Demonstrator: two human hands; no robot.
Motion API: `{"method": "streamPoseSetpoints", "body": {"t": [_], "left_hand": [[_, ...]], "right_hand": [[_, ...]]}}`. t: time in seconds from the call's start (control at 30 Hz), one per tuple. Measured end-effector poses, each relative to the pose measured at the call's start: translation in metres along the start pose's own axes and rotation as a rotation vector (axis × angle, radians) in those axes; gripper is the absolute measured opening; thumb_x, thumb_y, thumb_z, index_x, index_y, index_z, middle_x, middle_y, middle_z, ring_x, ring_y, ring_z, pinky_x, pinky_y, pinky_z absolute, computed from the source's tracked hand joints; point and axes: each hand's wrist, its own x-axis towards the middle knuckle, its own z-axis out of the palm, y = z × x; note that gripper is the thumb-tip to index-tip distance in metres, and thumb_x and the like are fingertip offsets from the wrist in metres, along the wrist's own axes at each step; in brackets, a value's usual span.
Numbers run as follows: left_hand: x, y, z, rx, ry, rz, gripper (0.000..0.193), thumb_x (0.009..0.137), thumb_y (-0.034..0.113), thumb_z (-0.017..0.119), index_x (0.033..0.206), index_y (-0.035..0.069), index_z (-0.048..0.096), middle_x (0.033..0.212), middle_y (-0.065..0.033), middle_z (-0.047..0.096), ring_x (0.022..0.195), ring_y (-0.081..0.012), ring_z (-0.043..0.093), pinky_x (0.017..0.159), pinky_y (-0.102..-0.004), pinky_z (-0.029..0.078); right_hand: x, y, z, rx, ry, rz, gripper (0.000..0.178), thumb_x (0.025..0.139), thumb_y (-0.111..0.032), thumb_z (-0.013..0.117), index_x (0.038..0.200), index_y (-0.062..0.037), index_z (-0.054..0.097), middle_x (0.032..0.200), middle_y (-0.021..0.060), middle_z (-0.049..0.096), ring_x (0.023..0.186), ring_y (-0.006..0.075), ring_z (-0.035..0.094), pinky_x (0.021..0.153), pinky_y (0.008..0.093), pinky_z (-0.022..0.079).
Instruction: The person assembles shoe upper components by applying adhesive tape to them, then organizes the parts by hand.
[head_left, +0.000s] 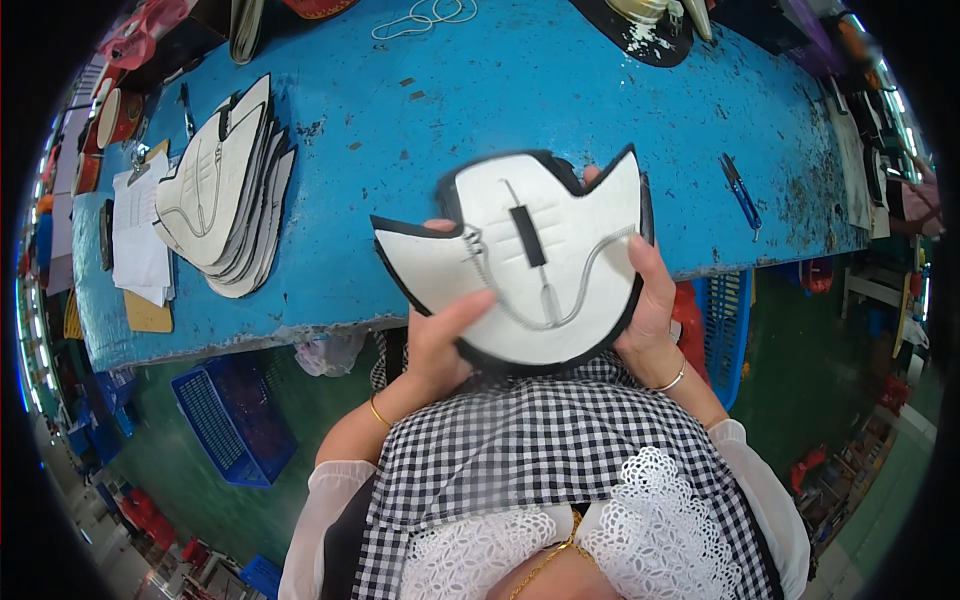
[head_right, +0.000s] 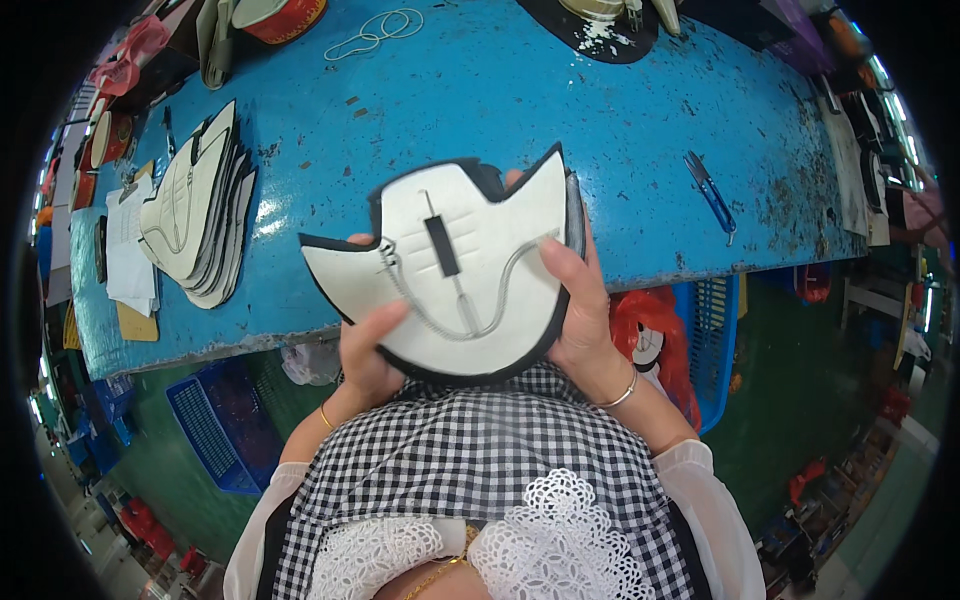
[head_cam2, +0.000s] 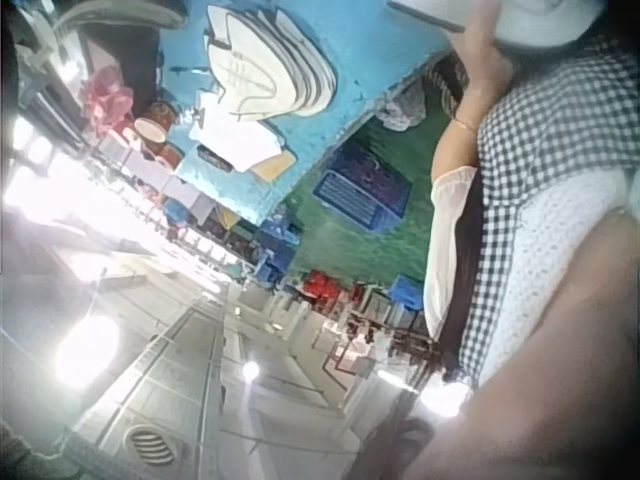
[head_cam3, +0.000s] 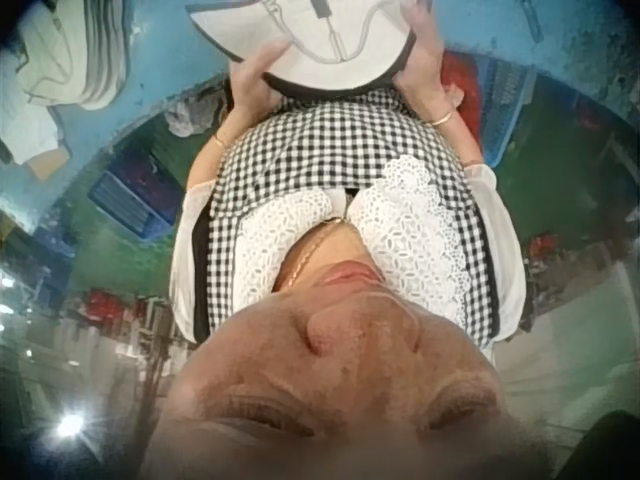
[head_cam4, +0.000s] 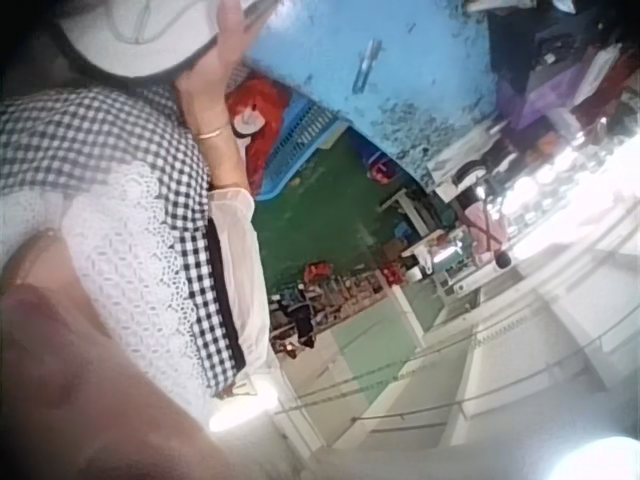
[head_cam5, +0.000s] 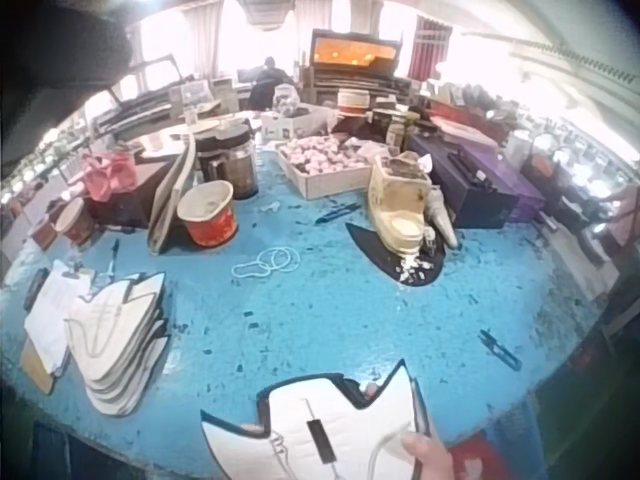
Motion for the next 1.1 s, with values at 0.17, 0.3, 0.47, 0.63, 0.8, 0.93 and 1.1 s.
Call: {"method": "streamPoseSetpoints", "body": {"t": [0.17, 0.3, 0.47, 0.63, 0.8, 0.93, 1.1], "left_hand": [[0.011, 0.019, 0.002, -0.155, -0.029, -0.128, 0.072, 0.075, -0.004, 0.059, 0.141, 0.014, 0.036, 0.131, -0.015, 0.054, 0.123, -0.0312, 0.054, 0.104, -0.0454, 0.047], [0.012, 0.009, -0.023, -0.441, 0.003, -0.137, 0.074, 0.064, 0.002, 0.056, 0.135, 0.021, 0.046, 0.135, -0.0134, 0.055, 0.123, -0.0369, 0.054, 0.107, -0.0514, 0.045], [0.011, -0.001, -0.032, -0.415, 0.013, -0.041, 0.074, 0.063, 0.021, 0.061, 0.136, 0.023, 0.045, 0.135, -0.011, 0.055, 0.126, -0.0349, 0.054, 0.103, -0.0535, 0.049], [0.015, -0.006, -0.047, -0.457, -0.095, 0.012, 0.073, 0.061, 0.019, 0.062, 0.132, 0.024, 0.043, 0.135, -0.0096, 0.055, 0.126, -0.0361, 0.053, 0.102, -0.0564, 0.05], [0.018, -0.009, -0.045, -0.486, -0.104, -0.012, 0.072, 0.056, 0.017, 0.062, 0.126, 0.025, 0.046, 0.132, -0.0076, 0.055, 0.126, -0.035, 0.053, 0.103, -0.0575, 0.049], [0.019, -0.013, -0.044, -0.516, -0.22, 0.076, 0.07, 0.066, 0.019, 0.063, 0.133, 0.021, 0.041, 0.137, -0.0137, 0.053, 0.125, -0.0381, 0.055, 0.1, -0.0596, 0.051], [0.021, -0.014, -0.05, -0.465, -0.282, 0.02, 0.073, 0.064, 0.018, 0.064, 0.134, 0.018, 0.042, 0.138, -0.0153, 0.052, 0.127, -0.0376, 0.053, 0.102, -0.0585, 0.05]], "right_hand": [[0.002, -0.006, 0.013, -0.172, 0.008, -0.117, 0.071, 0.094, -0.02, 0.055, 0.154, -0.0075, 0.019, 0.153, 0.017, 0.035, 0.138, 0.028, 0.041, 0.113, 0.0437, 0.037], [0.0, -0.016, 0.003, 0.032, -0.053, -0.034, 0.063, 0.104, -0.031, 0.042, 0.155, -0.0047, 0.017, 0.151, 0.016, 0.039, 0.132, 0.0236, 0.048, 0.112, 0.0376, 0.04], [-0.009, -0.014, -0.014, -0.232, -0.059, -0.045, 0.026, 0.099, -0.005, 0.052, 0.125, 0.0005, 0.055, 0.12, 0.0062, 0.062, 0.106, 0.0114, 0.059, 0.094, 0.0258, 0.048], [-0.011, -0.023, -0.016, -0.731, -0.125, -0.405, 0.002, 0.095, -0.002, 0.062, 0.095, 0.0004, 0.062, 0.09, 0.0007, 0.06, 0.082, 0.0067, 0.057, 0.071, 0.0232, 0.049], [-0.017, -0.034, -0.005, -0.555, -0.084, -0.23, 0.008, 0.096, -0.004, 0.061, 0.091, 0.0012, 0.063, 0.08, 0.0023, 0.061, 0.066, 0.0066, 0.057, 0.057, 0.022, 0.047], [-0.016, -0.041, 0.0, -0.615, -0.08, -0.24, 0.013, 0.099, -0.008, 0.058, 0.094, 0.0018, 0.065, 0.074, 0.0024, 0.063, 0.061, 0.0061, 0.057, 0.054, 0.0208, 0.046], [0.004, -0.033, -0.005, -0.577, 0.02, -0.242, 0.014, 0.099, -0.01, 0.058, 0.099, 0.0018, 0.067, 0.08, 0.0018, 0.064, 0.071, 0.0065, 0.059, 0.06, 0.0194, 0.047]]}}
